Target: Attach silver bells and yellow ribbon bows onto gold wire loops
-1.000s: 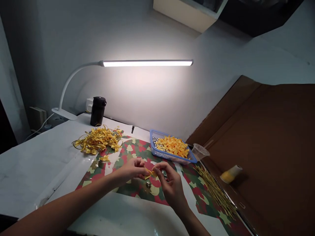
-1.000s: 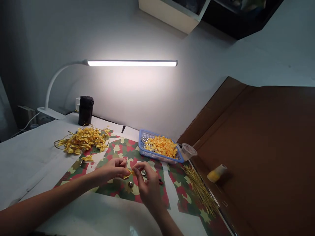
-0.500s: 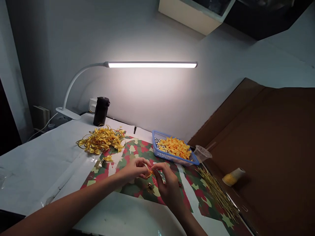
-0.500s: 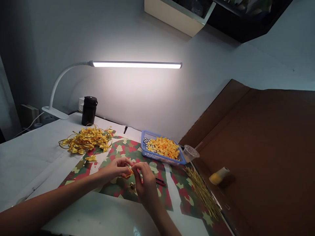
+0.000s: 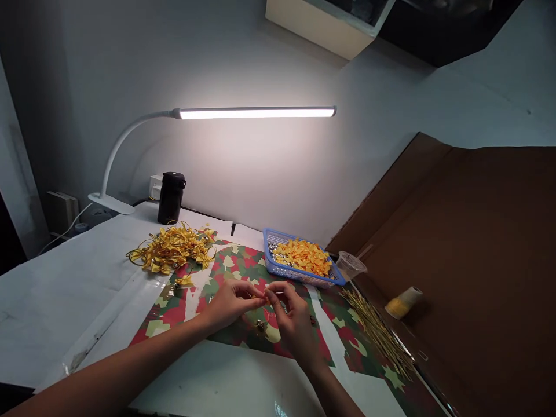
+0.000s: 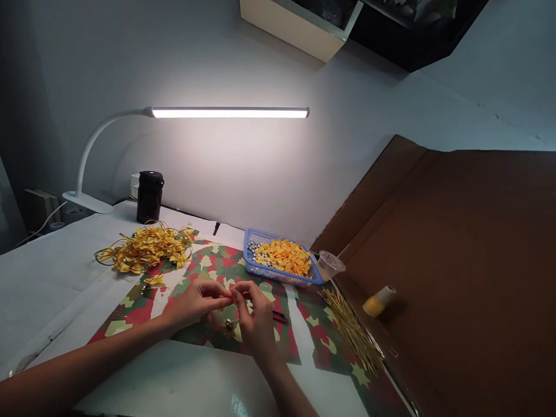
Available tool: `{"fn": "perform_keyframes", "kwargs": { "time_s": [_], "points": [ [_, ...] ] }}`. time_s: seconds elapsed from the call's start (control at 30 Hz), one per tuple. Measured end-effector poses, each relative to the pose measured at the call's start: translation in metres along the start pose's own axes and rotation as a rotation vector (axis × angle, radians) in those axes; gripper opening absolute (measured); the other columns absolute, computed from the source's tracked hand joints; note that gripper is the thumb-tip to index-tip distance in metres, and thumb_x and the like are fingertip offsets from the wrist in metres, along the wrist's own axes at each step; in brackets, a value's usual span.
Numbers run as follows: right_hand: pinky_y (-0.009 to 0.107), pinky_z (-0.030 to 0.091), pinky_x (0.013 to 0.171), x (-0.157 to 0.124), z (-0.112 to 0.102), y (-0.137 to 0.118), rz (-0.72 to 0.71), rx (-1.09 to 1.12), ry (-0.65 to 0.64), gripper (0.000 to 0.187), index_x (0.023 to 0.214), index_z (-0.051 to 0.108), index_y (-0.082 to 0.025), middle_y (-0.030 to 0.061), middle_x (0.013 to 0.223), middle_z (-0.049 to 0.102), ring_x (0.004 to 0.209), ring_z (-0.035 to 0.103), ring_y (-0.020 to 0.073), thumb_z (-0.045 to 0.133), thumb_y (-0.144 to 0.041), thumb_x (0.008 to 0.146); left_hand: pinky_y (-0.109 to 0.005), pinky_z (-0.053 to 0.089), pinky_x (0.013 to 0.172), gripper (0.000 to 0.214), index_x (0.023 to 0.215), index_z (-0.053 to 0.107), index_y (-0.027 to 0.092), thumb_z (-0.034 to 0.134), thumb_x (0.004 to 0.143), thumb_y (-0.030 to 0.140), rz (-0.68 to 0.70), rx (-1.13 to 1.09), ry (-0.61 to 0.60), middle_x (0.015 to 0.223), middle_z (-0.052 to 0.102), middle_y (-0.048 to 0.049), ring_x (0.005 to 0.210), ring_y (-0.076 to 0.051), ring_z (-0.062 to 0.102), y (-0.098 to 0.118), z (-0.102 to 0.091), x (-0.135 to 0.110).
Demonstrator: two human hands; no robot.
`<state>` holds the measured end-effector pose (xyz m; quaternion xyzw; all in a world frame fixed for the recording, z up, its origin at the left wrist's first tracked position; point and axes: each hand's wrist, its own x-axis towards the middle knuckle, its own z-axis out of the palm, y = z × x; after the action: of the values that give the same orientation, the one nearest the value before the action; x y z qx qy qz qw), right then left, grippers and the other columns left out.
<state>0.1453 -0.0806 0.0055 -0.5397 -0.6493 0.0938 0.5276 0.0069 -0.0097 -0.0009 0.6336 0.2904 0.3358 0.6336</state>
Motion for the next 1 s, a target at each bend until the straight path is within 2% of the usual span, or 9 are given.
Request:
{"fn": "perform_keyframes", "kwargs": {
  "time_s": [0.23, 0.37, 0.57, 0.8, 1.0],
  "points": [
    [0.025, 0.052, 0.056, -0.001, 0.005, 0.007, 0.069, 0.08, 0.015, 0.021, 0.078, 0.056, -0.018, 0.003, 0.07, 0.063, 0.062, 0.062, 0.0166, 0.049, -0.033, 0.091, -0.022, 0.043, 0.045, 0.029, 0.068, 0.072, 0.012, 0.074, 0.061, 0.04, -0.023, 0.054, 0.006, 0.062, 0.064, -0.0026, 0.056, -0.014, 0.056, -0.003, 0.0, 0.001],
    [0.025, 0.049, 0.056, -0.004, 0.011, 0.012, 0.045, 0.075, 0.031, 0.019, 0.079, 0.057, -0.019, 0.0029, 0.07, 0.062, 0.063, 0.06, 0.0169, 0.05, -0.032, 0.091, -0.023, 0.043, 0.042, 0.032, 0.066, 0.07, 0.012, 0.072, 0.061, 0.043, -0.041, 0.062, 0.015, 0.059, 0.063, -0.0025, 0.051, -0.015, 0.055, -0.007, 0.001, 0.002],
    [0.028, 0.048, 0.06, -0.006, 0.017, 0.023, 0.007, 0.096, 0.007, 0.023, 0.073, 0.06, -0.02, 0.0026, 0.069, 0.062, 0.064, 0.059, 0.0182, 0.054, -0.037, 0.088, -0.022, 0.038, 0.042, 0.026, 0.055, 0.066, 0.014, 0.074, 0.058, 0.04, -0.045, 0.05, 0.041, 0.049, 0.057, 0.002, 0.046, -0.012, 0.05, -0.009, 0.0, 0.003],
    [0.028, 0.053, 0.061, -0.003, 0.017, 0.029, 0.117, 0.208, -0.043, 0.023, 0.076, 0.064, -0.018, 0.0033, 0.071, 0.067, 0.066, 0.065, 0.0186, 0.061, -0.04, 0.084, -0.022, 0.035, 0.046, 0.023, 0.056, 0.066, 0.015, 0.075, 0.057, 0.037, -0.047, 0.064, 0.075, 0.049, 0.056, 0.0026, 0.048, -0.012, 0.05, -0.003, -0.002, 0.002],
    [0.026, 0.051, 0.056, -0.008, 0.019, 0.031, 0.196, 0.256, 0.022, 0.024, 0.076, 0.058, -0.018, 0.0018, 0.068, 0.063, 0.061, 0.062, 0.0171, 0.059, -0.041, 0.084, -0.023, 0.039, 0.049, 0.025, 0.059, 0.066, 0.015, 0.073, 0.06, 0.038, -0.059, 0.089, 0.056, 0.052, 0.059, 0.0018, 0.05, -0.013, 0.054, -0.008, 0.0, 0.004]
  ]
}}
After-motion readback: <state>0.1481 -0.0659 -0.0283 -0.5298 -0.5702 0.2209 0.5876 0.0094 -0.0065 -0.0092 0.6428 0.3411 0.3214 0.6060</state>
